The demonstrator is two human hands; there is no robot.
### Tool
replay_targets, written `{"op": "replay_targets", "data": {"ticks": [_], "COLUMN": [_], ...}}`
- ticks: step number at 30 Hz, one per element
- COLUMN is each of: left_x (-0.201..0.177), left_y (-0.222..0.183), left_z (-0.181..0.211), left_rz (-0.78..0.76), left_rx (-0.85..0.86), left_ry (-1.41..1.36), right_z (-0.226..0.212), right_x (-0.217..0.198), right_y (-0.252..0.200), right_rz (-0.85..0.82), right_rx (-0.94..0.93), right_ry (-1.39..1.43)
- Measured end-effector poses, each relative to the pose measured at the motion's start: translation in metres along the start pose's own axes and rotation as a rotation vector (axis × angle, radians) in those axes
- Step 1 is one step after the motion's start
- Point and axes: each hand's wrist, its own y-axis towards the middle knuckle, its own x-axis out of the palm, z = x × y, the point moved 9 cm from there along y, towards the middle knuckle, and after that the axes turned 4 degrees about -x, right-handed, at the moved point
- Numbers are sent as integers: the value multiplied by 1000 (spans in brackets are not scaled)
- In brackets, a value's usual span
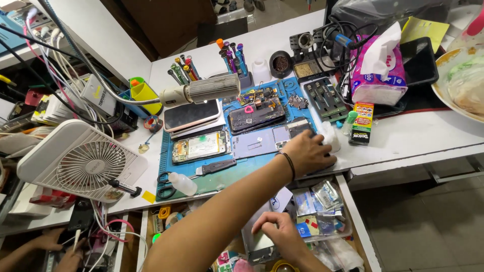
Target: Disassembling a smartphone to remove or inspect internal components at a repair station.
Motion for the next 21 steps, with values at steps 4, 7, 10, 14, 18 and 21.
{"op": "replay_targets", "data": {"ticks": [4,7,10,14,18,21], "left_x": [12,2,-48,-106,-144,-171], "left_y": [21,10,-21,-78,-164,-246], "left_z": [12,3,-7,-69,-102,-79], "left_rz": [-54,4,348,584,1002,1190], "left_rx": [2,24,79,-90,-79,-53], "left_ry": [63,33,-27,-764,-1344,-1611], "right_z": [4,0,-4,-11,-8,1], "right_x": [10,6,-5,-10,-9,-10], "right_y": [-4,-1,-2,-2,-3,-3], "right_rz": [-71,-56,18,46,56,60], "right_rx": [23,1,-14,-45,-35,-37], "right_ry": [32,35,18,58,73,78]}}
